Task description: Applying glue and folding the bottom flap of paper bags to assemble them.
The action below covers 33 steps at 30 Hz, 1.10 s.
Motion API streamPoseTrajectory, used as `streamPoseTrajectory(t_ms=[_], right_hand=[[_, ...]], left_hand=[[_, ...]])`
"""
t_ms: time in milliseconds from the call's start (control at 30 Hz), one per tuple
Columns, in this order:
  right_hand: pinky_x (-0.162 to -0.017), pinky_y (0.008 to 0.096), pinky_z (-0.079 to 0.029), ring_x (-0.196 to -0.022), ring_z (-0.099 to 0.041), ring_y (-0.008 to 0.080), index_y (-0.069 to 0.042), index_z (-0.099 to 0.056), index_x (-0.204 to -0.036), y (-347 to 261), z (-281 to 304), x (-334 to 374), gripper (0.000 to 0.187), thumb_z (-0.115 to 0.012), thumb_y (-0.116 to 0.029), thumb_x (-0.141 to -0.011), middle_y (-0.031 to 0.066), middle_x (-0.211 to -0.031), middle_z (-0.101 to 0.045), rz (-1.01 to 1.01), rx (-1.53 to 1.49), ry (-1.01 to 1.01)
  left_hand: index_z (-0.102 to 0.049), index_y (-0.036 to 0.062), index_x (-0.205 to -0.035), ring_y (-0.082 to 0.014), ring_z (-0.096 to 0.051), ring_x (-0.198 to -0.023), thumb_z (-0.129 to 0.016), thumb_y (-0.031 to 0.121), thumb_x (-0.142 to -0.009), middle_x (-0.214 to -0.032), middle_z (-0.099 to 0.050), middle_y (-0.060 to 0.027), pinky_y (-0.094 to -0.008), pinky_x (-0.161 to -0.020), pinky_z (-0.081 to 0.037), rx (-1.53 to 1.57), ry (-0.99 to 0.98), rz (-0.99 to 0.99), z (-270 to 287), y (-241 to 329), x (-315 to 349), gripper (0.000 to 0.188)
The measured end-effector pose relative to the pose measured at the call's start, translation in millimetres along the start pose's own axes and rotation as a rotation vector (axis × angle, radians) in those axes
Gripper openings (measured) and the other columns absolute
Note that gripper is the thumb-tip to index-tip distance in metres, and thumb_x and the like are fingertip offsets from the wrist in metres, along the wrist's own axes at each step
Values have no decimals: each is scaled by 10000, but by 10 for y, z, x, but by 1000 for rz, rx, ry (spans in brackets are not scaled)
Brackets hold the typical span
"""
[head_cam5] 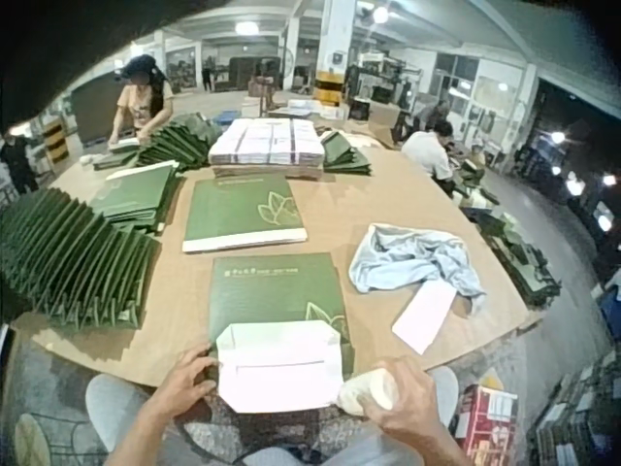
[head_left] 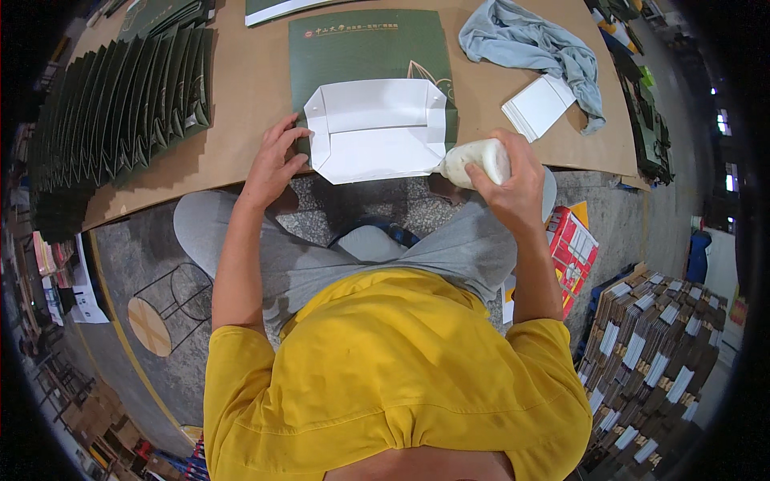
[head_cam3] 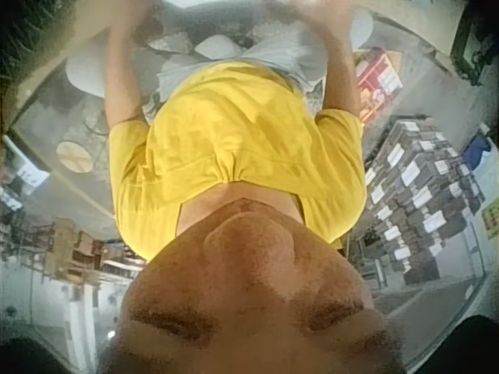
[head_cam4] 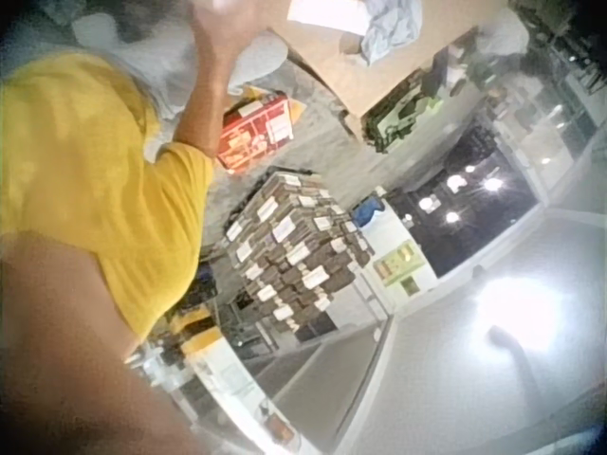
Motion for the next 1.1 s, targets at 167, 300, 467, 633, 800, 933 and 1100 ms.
streamPoseTrajectory(t_ms=[167,300,467,633,800,933,1100], right_hand=[[-707,354,-490,-799,-601,294,-34,-572,-1014,106,173,19,413,-748,-122,-651,135,-910,-586,-38,6,70],[-707,356,-489,-804,-596,297,-32,-570,-1024,188,261,17,423,-747,-128,-652,141,-915,-580,-66,0,171],[-697,358,-492,-782,-597,298,-32,-572,-1031,202,181,27,432,-749,-128,-650,136,-906,-574,20,83,176],[-676,363,-495,-768,-597,295,-39,-576,-1021,143,120,50,422,-750,-122,-646,130,-885,-574,23,70,135],[-689,355,-495,-776,-599,287,-41,-576,-1021,104,85,105,426,-754,-120,-642,128,-885,-580,35,28,104],[-738,323,-482,-822,-602,231,-31,-547,-1086,422,239,142,451,-746,-132,-694,103,-969,-591,-231,-91,185],[-811,304,-454,-958,-543,175,-55,-468,-1189,1250,572,58,430,-662,-183,-828,78,-1097,-525,-420,-507,559]], left_hand=[[-550,87,-1133,-307,-364,-1247,-615,-5,-734,-1367,-390,-128,-369,-1004,-358,-7,-1,-2,-4,-6,2,415],[-550,88,-1131,-313,-362,-1249,-626,-1,-729,-1364,-394,-128,-381,-1039,-320,-23,-3,4,-5,-13,12,419],[-548,92,-1136,-313,-361,-1253,-634,-5,-722,-1365,-395,-127,-381,-1036,-326,-26,-4,8,-16,-7,15,435],[-548,95,-1141,-316,-361,-1255,-635,-8,-721,-1363,-396,-131,-380,-1031,-334,-29,5,-6,6,-19,29,441],[-548,91,-1139,-323,-369,-1250,-632,9,-731,-1357,-401,-142,-383,-1029,-336,-29,-1,-18,-7,-8,-12,425],[-551,85,-1133,-327,-374,-1246,-624,24,-735,-1354,-404,-145,-386,-1028,-334,-36,-11,-39,1,9,-24,409],[-560,75,-1103,-332,-386,-1240,-603,23,-725,-1350,-406,-157,-387,-1026,-334,-115,11,0,16,-25,-15,383]])
Point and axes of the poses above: each hand's wrist, its own x-axis away from the middle knuckle, its own z-axis out of the back of the hand, y = z × x, the point moved 7 cm from there along -x, towards the middle knuckle
